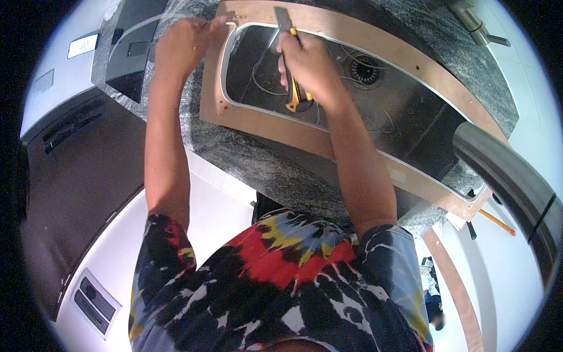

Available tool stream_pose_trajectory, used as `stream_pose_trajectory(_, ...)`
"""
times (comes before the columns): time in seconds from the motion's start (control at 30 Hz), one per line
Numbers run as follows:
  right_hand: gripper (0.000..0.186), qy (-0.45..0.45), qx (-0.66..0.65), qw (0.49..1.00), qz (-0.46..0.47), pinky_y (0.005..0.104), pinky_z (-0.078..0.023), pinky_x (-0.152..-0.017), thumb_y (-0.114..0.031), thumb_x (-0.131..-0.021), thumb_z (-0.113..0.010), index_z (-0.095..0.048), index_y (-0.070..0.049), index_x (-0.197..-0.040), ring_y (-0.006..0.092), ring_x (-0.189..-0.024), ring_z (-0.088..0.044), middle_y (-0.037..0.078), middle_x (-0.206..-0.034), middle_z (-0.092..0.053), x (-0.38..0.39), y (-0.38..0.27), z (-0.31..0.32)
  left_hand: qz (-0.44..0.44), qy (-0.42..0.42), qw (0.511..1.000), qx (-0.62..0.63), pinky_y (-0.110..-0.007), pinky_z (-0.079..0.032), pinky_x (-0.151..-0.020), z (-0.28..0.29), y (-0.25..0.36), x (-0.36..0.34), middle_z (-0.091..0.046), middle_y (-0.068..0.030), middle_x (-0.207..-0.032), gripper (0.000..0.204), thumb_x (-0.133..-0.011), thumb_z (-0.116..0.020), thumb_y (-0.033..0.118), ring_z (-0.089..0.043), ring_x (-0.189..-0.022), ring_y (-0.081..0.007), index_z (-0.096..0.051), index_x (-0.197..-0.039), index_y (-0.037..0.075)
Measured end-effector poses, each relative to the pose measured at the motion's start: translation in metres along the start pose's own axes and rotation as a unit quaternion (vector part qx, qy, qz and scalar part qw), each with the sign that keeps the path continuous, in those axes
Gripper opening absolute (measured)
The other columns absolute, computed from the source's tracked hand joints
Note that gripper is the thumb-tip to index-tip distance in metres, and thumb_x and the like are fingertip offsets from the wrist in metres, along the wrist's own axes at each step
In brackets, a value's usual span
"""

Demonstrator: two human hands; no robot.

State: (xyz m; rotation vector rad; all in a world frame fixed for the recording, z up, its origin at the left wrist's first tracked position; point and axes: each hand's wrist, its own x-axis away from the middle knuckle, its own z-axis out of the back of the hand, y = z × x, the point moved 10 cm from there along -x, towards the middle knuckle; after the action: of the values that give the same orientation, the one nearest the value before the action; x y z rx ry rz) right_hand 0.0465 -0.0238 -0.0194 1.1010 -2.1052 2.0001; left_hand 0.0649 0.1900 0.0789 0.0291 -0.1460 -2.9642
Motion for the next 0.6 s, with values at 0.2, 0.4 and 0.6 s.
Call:
stream_pose_trajectory(0.2, 0.040, 0.047, 0.013, 0.997, 0.063, 0.0333, -0.048, -0.048, -0.035, -0.110, -0.049, -0.059, 0.002, -0.097, 0.0155, -0.051, -0.060, 0.007, -0.065, -0.059, 0.009, -0.004, 0.004, 0.063, -0.092, 0.993, 0.034, -0.051, -0.055, -0.073, 0.008, -0.009, 0.025, -0.069, -0.0272, -0.075, 0.073, -0.096, -0.056, 0.068, -0.069, -0.078, -0.0484, -0.077, -0.082, -0.001)
stream_pose_trajectory(0.4, 0.037, 0.032, 0.090, 0.994, 0.043, 0.0342, -0.051, -0.053, -0.034, -0.108, -0.051, -0.060, 0.000, -0.098, 0.0161, -0.052, -0.063, 0.006, -0.065, -0.060, 0.007, -0.003, -0.006, 0.105, -0.024, 0.989, 0.099, -0.043, -0.052, -0.058, -0.014, 0.009, 0.000, -0.065, -0.0245, -0.064, 0.051, -0.089, -0.076, 0.042, -0.070, -0.060, -0.0302, -0.072, -0.075, -0.006)
stream_pose_trajectory(0.6, 0.040, 0.021, 0.117, 0.991, 0.056, 0.0308, -0.047, -0.051, -0.038, -0.110, -0.050, -0.059, 0.000, -0.101, 0.0131, -0.052, -0.059, 0.004, -0.066, -0.058, 0.011, -0.003, -0.010, 0.040, -0.005, 0.963, 0.266, -0.042, -0.052, -0.061, -0.014, 0.021, -0.001, -0.069, -0.0238, -0.071, 0.036, -0.087, -0.077, 0.033, -0.069, -0.063, -0.0267, -0.075, -0.088, -0.003)
